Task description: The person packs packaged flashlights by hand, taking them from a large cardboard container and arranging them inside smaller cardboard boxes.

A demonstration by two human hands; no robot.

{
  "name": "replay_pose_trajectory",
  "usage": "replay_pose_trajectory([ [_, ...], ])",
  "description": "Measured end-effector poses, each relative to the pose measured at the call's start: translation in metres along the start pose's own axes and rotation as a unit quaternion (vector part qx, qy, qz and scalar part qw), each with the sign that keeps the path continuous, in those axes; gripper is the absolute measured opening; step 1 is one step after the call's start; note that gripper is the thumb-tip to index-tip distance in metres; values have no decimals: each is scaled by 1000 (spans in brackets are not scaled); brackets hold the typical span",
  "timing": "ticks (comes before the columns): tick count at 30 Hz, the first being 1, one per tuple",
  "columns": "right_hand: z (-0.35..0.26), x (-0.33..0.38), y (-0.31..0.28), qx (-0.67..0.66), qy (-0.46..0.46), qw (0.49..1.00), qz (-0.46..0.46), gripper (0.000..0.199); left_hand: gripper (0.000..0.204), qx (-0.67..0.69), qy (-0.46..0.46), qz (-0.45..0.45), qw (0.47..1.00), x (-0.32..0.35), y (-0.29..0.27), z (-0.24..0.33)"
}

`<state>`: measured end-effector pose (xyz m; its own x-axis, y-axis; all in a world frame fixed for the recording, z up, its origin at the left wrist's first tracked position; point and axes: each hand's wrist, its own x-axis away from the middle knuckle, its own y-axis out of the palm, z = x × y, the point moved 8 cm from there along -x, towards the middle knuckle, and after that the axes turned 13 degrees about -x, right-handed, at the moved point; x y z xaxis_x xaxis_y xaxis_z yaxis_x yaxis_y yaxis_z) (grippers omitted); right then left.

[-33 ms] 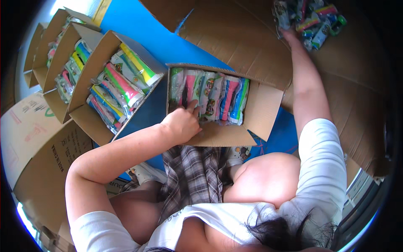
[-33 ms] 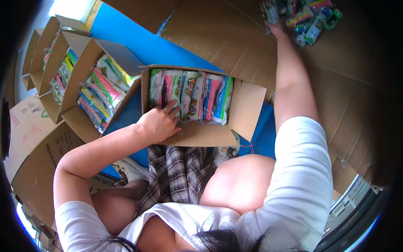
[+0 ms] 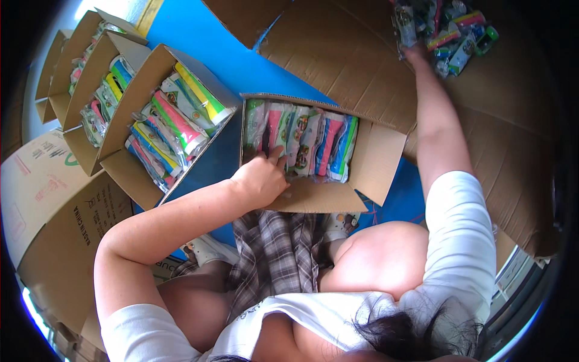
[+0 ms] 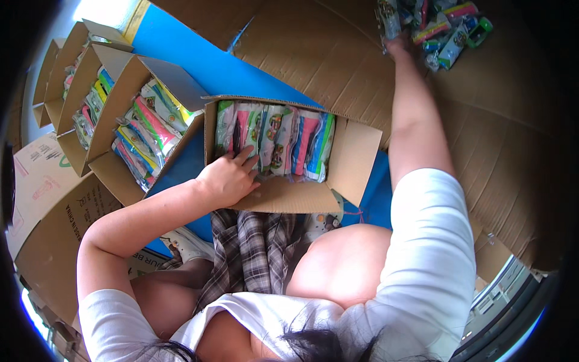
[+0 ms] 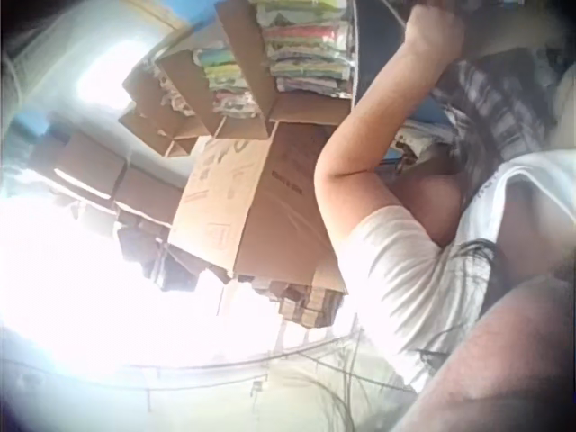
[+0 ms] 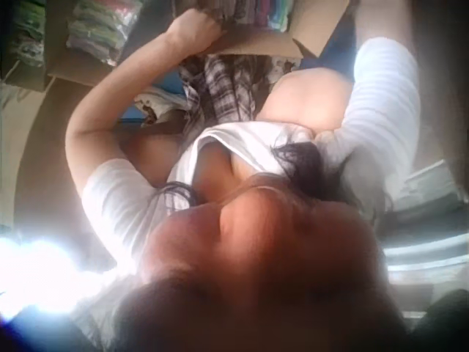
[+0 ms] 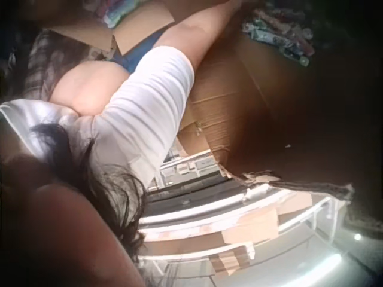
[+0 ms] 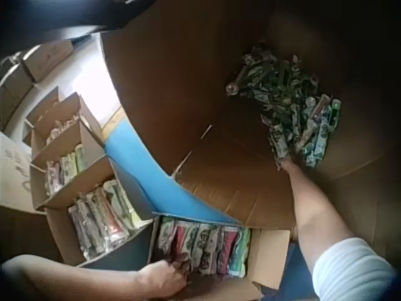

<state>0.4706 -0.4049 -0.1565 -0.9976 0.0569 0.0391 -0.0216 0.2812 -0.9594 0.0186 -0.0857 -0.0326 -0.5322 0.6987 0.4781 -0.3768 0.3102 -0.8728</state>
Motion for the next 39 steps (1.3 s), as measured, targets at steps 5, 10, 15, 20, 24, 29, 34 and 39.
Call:
replay_pose_trajectory([
  [5,2,41,46,-88,135,969,-186,83,37,-21,25,18,999,-3,-6,4],
  [10,-75,95,-6,-329,10,917,-225,63,33,-30,39,11,999,3,-13,-2],
  [15,-134,177,-102,-388,-48,882,-265,64,28,-22,55,46,997,7,-16,-4],
  [20,-172,253,-158,-349,-144,881,-285,60,27,-36,72,64,995,8,-19,-6],
  [24,-248,318,-180,-163,-383,780,-468,48,32,-20,69,55,996,11,-18,-8],
  [29,-269,373,-117,-27,-408,771,-488,32,36,-21,80,63,995,11,-14,-8],
  [34,-273,354,-115,-283,-283,875,-272,37,27,55,103,-72,991,16,-10,-9],
  [39,-186,437,-36,-538,364,521,-554,50,27,-22,92,34,995,8,-20,-3],
])
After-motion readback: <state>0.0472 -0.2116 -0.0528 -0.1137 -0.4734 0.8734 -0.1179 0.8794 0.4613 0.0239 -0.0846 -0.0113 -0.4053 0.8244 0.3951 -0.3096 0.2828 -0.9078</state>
